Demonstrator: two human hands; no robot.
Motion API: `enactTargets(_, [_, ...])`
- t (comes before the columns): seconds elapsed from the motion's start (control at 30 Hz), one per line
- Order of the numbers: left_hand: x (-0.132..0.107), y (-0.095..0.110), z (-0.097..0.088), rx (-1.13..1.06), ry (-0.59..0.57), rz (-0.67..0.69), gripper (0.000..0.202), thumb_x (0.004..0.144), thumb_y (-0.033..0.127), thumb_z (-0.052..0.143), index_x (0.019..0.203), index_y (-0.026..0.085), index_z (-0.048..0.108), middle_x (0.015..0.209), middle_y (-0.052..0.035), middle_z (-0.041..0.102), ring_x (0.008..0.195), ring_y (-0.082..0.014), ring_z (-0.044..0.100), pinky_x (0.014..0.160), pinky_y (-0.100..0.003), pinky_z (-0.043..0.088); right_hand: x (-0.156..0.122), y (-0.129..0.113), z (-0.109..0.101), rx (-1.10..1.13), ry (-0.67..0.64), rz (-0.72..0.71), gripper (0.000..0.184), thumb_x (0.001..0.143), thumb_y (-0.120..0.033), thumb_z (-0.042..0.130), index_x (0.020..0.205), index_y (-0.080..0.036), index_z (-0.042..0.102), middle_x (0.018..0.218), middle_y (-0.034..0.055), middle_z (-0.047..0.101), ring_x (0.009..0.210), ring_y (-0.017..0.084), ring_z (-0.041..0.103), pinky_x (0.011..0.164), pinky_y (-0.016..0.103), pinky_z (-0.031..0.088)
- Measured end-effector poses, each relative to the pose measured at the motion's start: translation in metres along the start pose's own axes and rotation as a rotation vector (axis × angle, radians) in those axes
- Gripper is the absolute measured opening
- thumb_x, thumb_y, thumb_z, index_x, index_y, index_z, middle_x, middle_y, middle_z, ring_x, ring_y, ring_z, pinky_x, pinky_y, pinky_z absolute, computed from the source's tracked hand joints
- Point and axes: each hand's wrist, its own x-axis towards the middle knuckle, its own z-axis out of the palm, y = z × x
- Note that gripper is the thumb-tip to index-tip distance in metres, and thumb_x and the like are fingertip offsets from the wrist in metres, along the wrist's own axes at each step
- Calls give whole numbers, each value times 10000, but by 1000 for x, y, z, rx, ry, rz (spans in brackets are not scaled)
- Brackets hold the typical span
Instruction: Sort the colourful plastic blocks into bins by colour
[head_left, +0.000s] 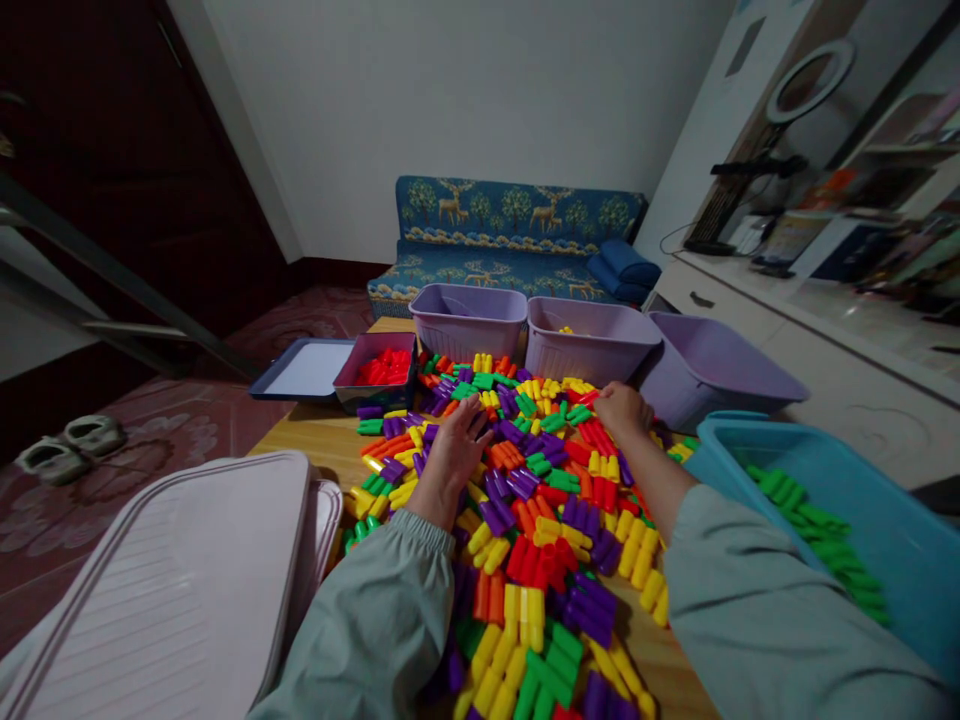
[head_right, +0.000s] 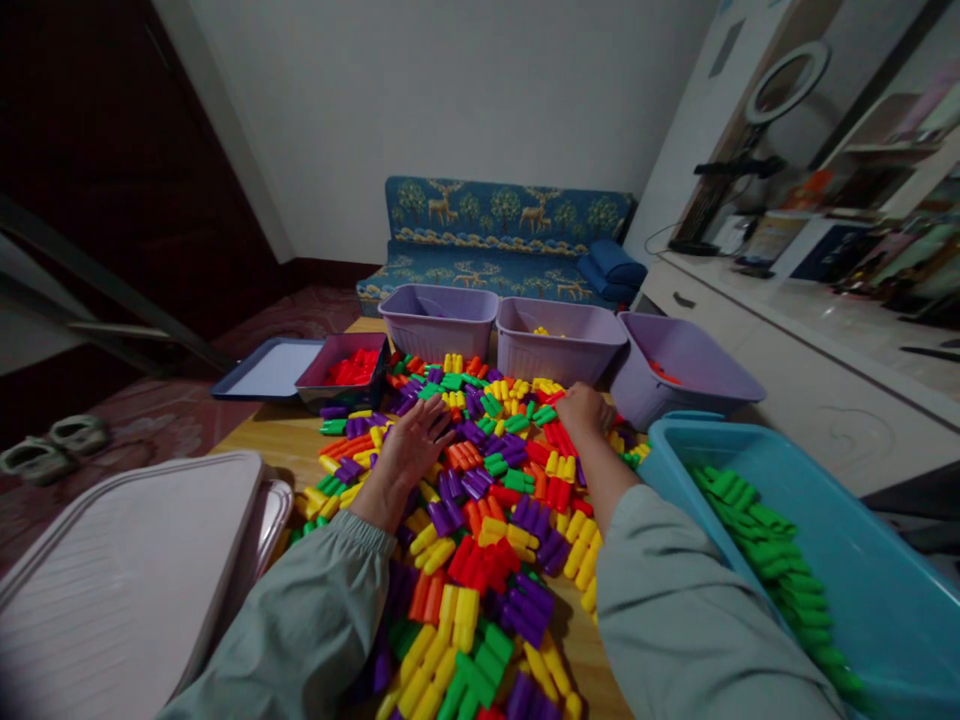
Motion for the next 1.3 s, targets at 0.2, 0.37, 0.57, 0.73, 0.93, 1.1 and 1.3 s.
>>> enactTargets(0.2, [-2,1,2,10,12,1,235,828,309,570,1022,225,673,1350,-82,568,1342,-257,425,1115,-467,317,-6,-13,-2,201,54,-71,317,759,-267,445,840,-222,748,873,72,726,837,228,636,658,277,412])
enactTargets(0.37, [-2,1,3,-10,13,-14,187,850,287,539,954,206,672,1387,-72,535,1344,-249,422,1123,-463,303,-5,-22,11,202,175,-242,346,819,-274,397,834,-174,729,992,85,702,915,212,603,756,279,415])
enactTargets(0.57, [-3,2,4,-12,19,-19,178,841,278,545,941,206,674,1375,-71,548,1348,-255,418,1119,-467,306,5,-33,24,117,33,-210,434,902,-422,393,1123,-187,683,1116,118,675,1021,235,591,903,323,402])
enactTargets(0.73, [-3,3,5,-14,13,-22,168,842,261,531,908,204,674,1389,-62,538,1349,-250,418,1112,-451,319,4,-38,21,68,-102,-163,509,881,-549,373,1154,-241,673,1124,120,662,1102,287,566,931,403,406])
enactTargets(0.93, [0,1,2,8,9,-11,183,815,285,572,946,218,680,1349,-70,571,1337,-250,435,1113,-453,316,-3,-41,11,24,-161,-216,460,860,-516,409,1069,-231,704,1153,135,640,1103,316,565,905,421,425])
enactTargets(1.1, [1,0,1,3,7,-13,185,830,280,554,948,209,678,1380,-69,546,1342,-249,428,1115,-446,313,-6,-51,16,62,-169,-282,553,775,-508,549,1275,-273,570,1195,91,650,1105,296,588,912,403,426])
enactTargets(1.3, [2,0,1,10,4,-8,180,818,278,569,950,220,677,1340,-69,579,1336,-250,435,1111,-465,313,-7,-61,21,126,-336,-388,592,704,-401,625,1280,-277,565,1156,62,681,998,277,639,808,342,456])
